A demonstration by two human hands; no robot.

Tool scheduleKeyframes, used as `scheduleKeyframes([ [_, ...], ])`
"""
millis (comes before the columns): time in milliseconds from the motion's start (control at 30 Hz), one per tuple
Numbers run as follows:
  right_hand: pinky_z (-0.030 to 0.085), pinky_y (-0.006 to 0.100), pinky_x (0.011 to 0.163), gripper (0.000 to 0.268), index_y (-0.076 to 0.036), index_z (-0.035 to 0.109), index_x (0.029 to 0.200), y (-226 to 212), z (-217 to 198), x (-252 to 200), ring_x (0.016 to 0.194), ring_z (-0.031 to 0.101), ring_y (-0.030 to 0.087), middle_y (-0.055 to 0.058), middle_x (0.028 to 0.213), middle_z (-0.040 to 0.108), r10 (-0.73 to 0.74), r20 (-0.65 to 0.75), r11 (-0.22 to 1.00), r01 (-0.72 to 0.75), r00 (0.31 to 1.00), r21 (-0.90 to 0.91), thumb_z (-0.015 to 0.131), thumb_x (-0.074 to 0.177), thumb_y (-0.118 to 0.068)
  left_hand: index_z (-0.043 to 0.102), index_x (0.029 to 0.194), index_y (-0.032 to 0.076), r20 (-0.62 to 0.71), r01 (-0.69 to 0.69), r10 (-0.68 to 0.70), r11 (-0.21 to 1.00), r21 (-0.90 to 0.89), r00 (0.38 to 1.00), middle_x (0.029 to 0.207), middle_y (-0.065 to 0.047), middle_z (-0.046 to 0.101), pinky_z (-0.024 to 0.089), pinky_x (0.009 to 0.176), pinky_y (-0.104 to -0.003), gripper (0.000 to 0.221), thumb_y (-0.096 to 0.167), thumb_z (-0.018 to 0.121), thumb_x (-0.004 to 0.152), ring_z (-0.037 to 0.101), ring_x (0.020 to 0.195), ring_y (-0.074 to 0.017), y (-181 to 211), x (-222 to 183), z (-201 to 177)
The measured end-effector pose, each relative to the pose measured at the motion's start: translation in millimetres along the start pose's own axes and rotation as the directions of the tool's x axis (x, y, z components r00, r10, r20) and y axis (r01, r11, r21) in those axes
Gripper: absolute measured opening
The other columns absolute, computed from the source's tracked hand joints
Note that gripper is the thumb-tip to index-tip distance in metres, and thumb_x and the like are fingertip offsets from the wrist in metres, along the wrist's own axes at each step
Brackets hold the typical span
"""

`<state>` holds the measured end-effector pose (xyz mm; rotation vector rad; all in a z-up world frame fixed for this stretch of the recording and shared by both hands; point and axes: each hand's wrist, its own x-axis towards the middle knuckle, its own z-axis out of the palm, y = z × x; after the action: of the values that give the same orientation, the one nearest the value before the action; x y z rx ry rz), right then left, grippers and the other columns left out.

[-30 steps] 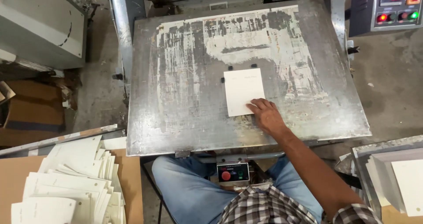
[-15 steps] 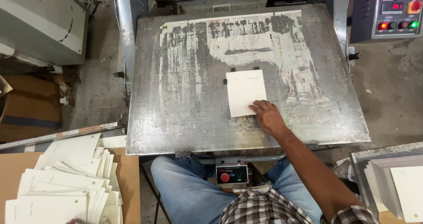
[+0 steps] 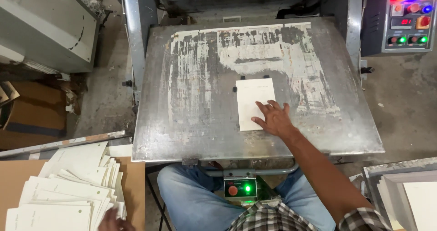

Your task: Manually feeding sheets of paper into a printing or die-cutting machine for processing.

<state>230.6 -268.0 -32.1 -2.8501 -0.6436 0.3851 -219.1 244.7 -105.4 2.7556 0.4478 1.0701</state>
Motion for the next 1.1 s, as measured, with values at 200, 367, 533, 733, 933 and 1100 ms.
scheduleKeyframes([
  [200,0.018,0.075,0.103,0.075,-0.010,0.047,0.151,9,-74,43,0.138,0.041,0.036,0.015,0.139,0.063,-0.136,-0.287,0.991,0.130,0.948,-0.041,0.050,0.098,-0.063,0.062,0.122,0.006,0.287,-0.012,0.093,0.962,-0.272,0.953,0.127,-0.018,0.064,0.045,0.100,-0.053,0.057,0.003,0.065,0.065,0.060,0.117,-0.0400,143,73,21],
  [367,0.033,0.058,0.104,0.046,-0.006,0.062,0.136,-5,-135,-13,0.127,0.053,0.033,0.015,0.125,0.067,-0.192,-0.628,0.970,0.244,0.754,-0.004,0.066,0.099,-0.033,0.066,0.120,0.008,0.467,0.028,0.180,0.915,-0.403,0.866,0.132,-0.012,0.063,0.041,0.105,-0.048,0.051,-0.004,0.066,0.070,0.056,0.123,-0.0354,233,90,63],
  [533,0.045,0.045,0.096,0.017,-0.009,0.074,0.104,46,-93,-126,0.100,0.064,0.029,0.008,0.098,0.069,-0.129,-0.668,0.986,0.165,0.733,-0.009,0.076,0.090,-0.019,0.068,0.116,0.006,0.531,0.009,0.363,0.819,-0.574,0.765,0.127,-0.010,0.065,0.043,0.099,-0.046,0.048,-0.004,0.066,0.069,0.058,0.120,-0.0337,294,103,83],
  [733,0.056,0.042,0.077,0.024,-0.004,0.077,0.107,155,-41,-310,0.070,0.068,0.030,0.016,0.102,0.072,0.540,-0.492,0.841,-0.444,0.683,0.308,0.078,0.091,-0.022,0.071,0.107,0.005,0.550,0.072,0.437,0.734,-0.675,0.712,0.117,-0.008,0.069,0.045,0.091,-0.045,0.033,0.000,0.066,0.076,0.063,0.111,-0.0306,313,88,98],
  [933,0.047,0.060,0.094,0.104,-0.009,0.064,0.147,232,3,-431,0.124,0.060,0.041,0.021,0.142,0.062,0.739,-0.381,0.461,-0.829,0.556,-0.316,0.077,0.070,-0.078,0.072,0.103,0.008,0.604,0.094,0.448,0.748,-0.657,0.659,0.113,-0.007,0.071,0.046,0.086,-0.044,0.030,0.000,0.066,0.075,0.064,0.106,-0.0306,320,83,95],
  [1100,0.053,0.053,0.106,0.075,-0.017,0.065,0.144,268,36,-465,0.128,0.066,0.031,0.009,0.142,0.061,0.835,-0.230,0.448,-0.860,0.500,-0.245,0.073,0.084,-0.062,0.072,0.105,0.007,0.597,0.107,0.459,0.727,-0.678,0.659,0.113,-0.008,0.070,0.047,0.090,-0.045,0.029,0.000,0.067,0.077,0.064,0.108,-0.0315,320,73,94],
])
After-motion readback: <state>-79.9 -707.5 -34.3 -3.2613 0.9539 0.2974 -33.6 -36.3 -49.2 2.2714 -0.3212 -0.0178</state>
